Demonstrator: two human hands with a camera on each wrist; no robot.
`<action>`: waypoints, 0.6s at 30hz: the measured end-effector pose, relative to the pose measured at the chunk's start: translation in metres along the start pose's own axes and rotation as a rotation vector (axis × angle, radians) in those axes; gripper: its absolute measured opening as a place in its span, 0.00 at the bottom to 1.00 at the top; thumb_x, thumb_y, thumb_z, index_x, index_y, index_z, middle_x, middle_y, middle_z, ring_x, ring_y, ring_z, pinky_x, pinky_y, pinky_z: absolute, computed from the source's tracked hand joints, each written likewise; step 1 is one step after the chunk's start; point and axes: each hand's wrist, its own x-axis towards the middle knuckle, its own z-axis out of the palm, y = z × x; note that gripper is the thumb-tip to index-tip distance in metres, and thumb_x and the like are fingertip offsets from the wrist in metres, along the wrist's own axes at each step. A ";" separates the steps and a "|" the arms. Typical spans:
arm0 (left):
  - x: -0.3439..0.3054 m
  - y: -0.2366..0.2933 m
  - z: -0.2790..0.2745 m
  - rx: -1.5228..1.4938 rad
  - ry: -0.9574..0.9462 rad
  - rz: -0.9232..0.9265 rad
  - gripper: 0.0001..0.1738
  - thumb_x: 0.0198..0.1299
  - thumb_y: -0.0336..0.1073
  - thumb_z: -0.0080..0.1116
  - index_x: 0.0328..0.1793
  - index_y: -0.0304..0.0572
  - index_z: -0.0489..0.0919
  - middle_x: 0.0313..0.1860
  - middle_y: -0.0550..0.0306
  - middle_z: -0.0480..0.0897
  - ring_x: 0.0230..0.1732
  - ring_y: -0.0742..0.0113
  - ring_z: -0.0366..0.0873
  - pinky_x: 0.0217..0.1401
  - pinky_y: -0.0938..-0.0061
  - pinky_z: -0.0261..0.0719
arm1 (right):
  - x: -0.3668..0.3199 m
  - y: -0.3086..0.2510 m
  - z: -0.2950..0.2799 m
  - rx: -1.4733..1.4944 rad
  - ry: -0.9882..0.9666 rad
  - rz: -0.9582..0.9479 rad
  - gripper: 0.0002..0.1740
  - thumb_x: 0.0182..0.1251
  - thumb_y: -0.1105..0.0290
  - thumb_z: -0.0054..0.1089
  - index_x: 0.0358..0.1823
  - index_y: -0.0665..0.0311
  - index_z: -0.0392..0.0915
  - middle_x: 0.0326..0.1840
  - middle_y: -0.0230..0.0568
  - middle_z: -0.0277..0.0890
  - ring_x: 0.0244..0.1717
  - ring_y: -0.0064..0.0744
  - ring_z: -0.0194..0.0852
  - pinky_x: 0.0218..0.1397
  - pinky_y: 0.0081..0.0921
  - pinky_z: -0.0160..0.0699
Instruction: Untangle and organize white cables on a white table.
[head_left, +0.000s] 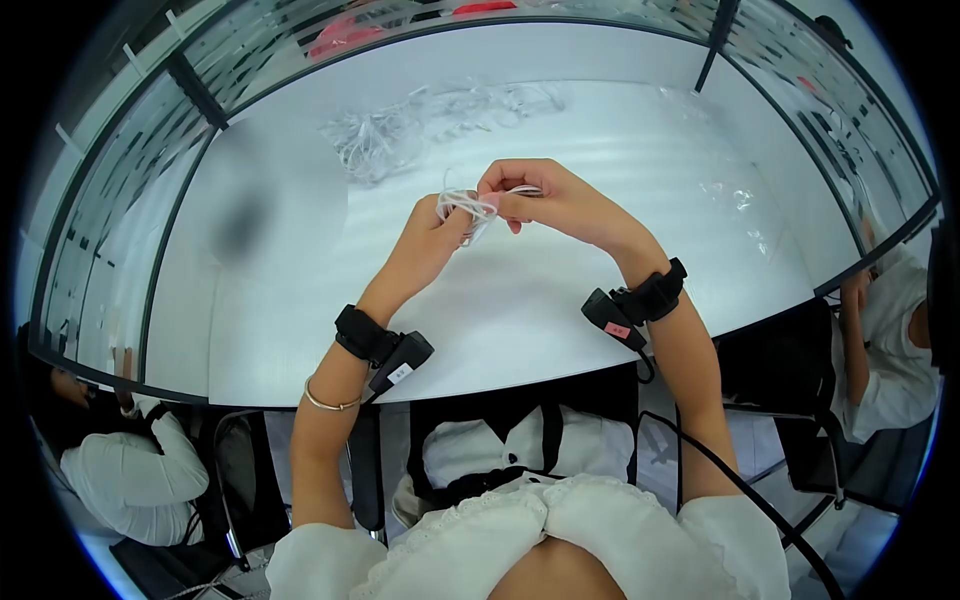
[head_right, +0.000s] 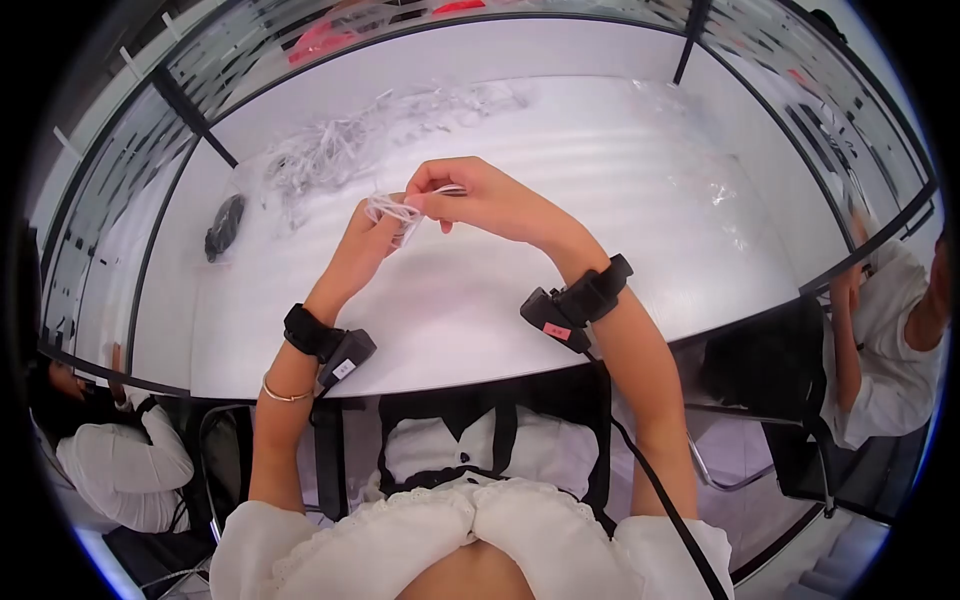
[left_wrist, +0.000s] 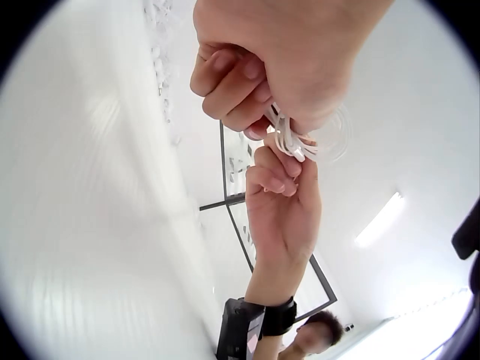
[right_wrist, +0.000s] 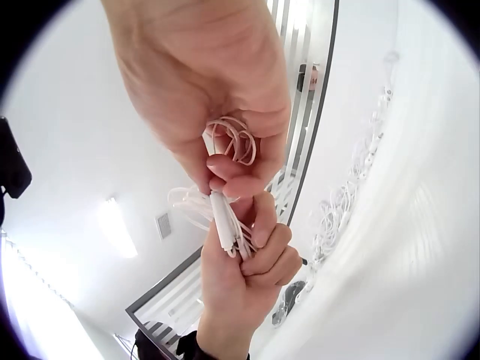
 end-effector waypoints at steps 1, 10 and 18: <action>-0.002 0.005 0.005 -0.024 0.054 -0.026 0.15 0.69 0.40 0.42 0.33 0.42 0.74 0.23 0.72 0.66 0.21 0.85 0.53 0.21 0.84 0.48 | -0.001 -0.003 -0.001 -0.018 -0.001 0.026 0.12 0.67 0.59 0.57 0.36 0.61 0.74 0.32 0.27 0.71 0.28 0.16 0.63 0.37 0.16 0.65; -0.005 0.015 0.018 -0.214 0.548 0.247 0.17 0.70 0.39 0.45 0.26 0.43 0.70 0.23 0.69 0.67 0.21 0.83 0.55 0.21 0.83 0.48 | 0.003 -0.003 0.000 0.132 0.183 0.047 0.11 0.66 0.59 0.56 0.42 0.57 0.73 0.20 0.18 0.55 0.24 0.14 0.47 0.29 0.14 0.49; -0.006 0.007 0.009 0.158 -0.091 0.227 0.15 0.68 0.38 0.50 0.31 0.34 0.75 0.15 0.64 0.61 0.20 0.77 0.52 0.21 0.75 0.53 | 0.001 0.000 -0.013 0.189 0.322 0.082 0.12 0.65 0.60 0.58 0.44 0.56 0.72 0.19 0.18 0.52 0.21 0.13 0.44 0.26 0.16 0.45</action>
